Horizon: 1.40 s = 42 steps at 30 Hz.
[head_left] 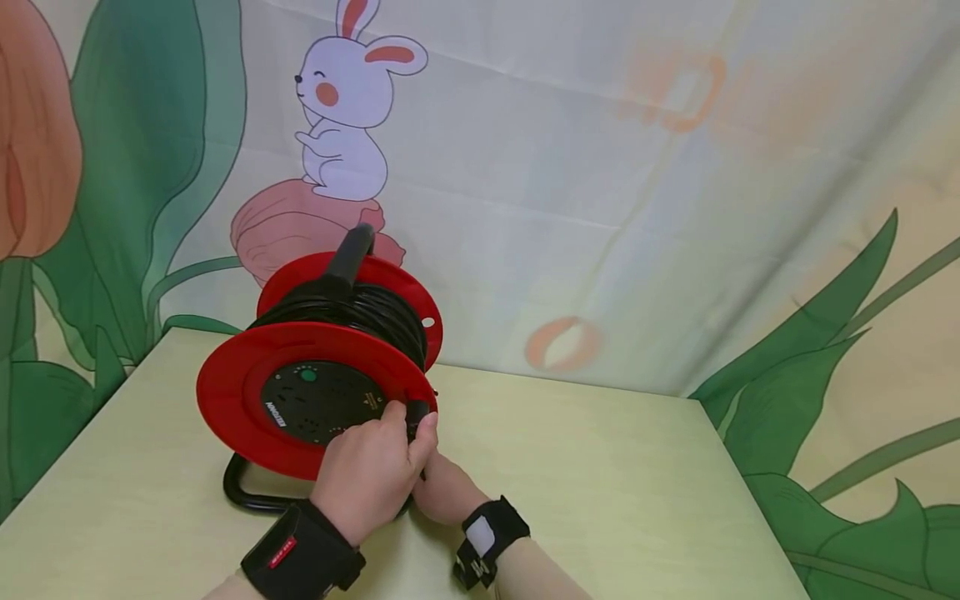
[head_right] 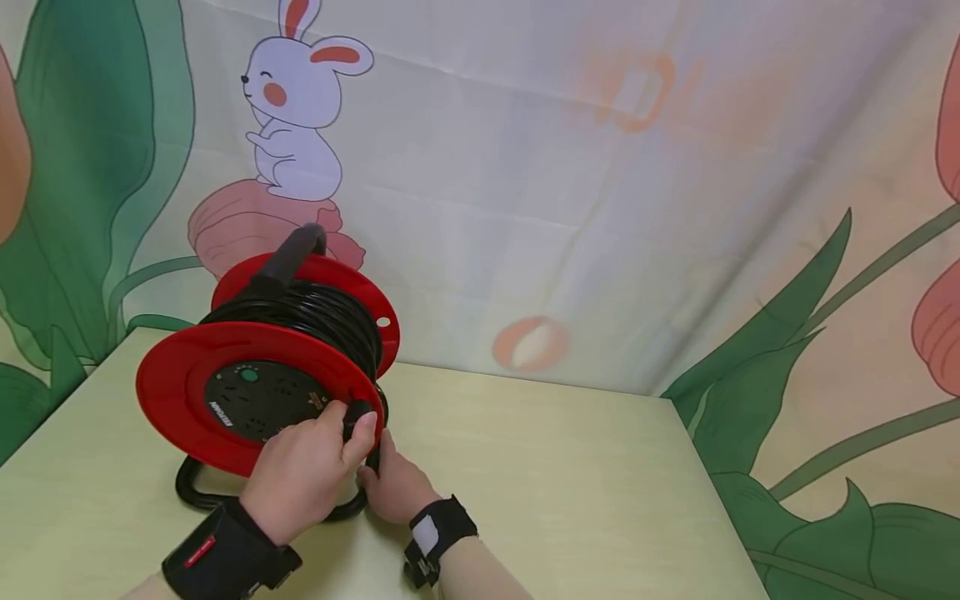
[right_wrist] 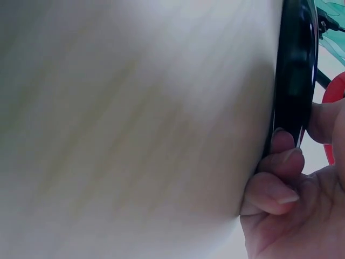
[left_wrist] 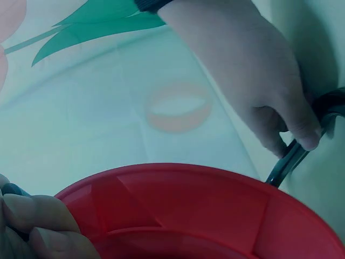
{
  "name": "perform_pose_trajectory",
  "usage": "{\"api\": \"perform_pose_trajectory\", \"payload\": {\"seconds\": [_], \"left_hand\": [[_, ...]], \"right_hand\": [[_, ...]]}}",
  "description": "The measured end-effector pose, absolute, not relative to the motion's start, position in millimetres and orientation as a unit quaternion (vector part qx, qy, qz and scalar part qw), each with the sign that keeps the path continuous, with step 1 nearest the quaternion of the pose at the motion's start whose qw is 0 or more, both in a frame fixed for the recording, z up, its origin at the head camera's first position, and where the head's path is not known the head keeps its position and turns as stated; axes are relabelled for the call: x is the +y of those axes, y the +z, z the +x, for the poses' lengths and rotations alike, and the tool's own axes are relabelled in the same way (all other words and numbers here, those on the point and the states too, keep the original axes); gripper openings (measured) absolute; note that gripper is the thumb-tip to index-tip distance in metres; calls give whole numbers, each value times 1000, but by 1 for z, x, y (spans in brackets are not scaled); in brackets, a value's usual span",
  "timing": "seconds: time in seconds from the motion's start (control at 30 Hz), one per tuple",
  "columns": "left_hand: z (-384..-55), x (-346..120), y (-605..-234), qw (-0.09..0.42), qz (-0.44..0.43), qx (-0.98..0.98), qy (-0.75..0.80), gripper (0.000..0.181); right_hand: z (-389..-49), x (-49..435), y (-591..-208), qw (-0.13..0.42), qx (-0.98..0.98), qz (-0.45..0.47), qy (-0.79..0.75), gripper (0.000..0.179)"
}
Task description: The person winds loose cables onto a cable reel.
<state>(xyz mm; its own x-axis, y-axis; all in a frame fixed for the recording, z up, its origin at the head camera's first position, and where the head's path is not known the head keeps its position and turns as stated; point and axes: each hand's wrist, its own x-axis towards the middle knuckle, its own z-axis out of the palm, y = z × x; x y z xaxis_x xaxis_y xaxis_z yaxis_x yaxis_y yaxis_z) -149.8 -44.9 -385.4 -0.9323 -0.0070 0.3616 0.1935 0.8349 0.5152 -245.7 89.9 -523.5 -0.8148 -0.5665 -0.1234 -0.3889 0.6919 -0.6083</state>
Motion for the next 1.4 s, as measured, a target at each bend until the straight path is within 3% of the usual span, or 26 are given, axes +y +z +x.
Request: {"api": "perform_pose_trajectory", "payload": {"seconds": [0.2, 0.6, 0.77, 1.03, 1.4], "left_hand": [[-150, -43, -394, 184, -56, -944, -268, 37], [-149, -40, -409, 171, -57, -949, -257, 35], [-147, -40, -417, 169, -62, -950, -255, 36], [-146, -44, -431, 153, -61, -956, -243, 39], [-142, -52, -449, 104, -51, -963, -245, 38]], "right_hand": [[-248, 89, -523, 147, 905, -294, -271, 33], [-247, 87, -521, 19, 906, -421, -41, 16], [-246, 87, -519, 35, 911, -405, -69, 16], [-245, 86, -517, 76, 916, -354, -172, 42], [-246, 87, -525, 121, 924, -247, -266, 40]]}}
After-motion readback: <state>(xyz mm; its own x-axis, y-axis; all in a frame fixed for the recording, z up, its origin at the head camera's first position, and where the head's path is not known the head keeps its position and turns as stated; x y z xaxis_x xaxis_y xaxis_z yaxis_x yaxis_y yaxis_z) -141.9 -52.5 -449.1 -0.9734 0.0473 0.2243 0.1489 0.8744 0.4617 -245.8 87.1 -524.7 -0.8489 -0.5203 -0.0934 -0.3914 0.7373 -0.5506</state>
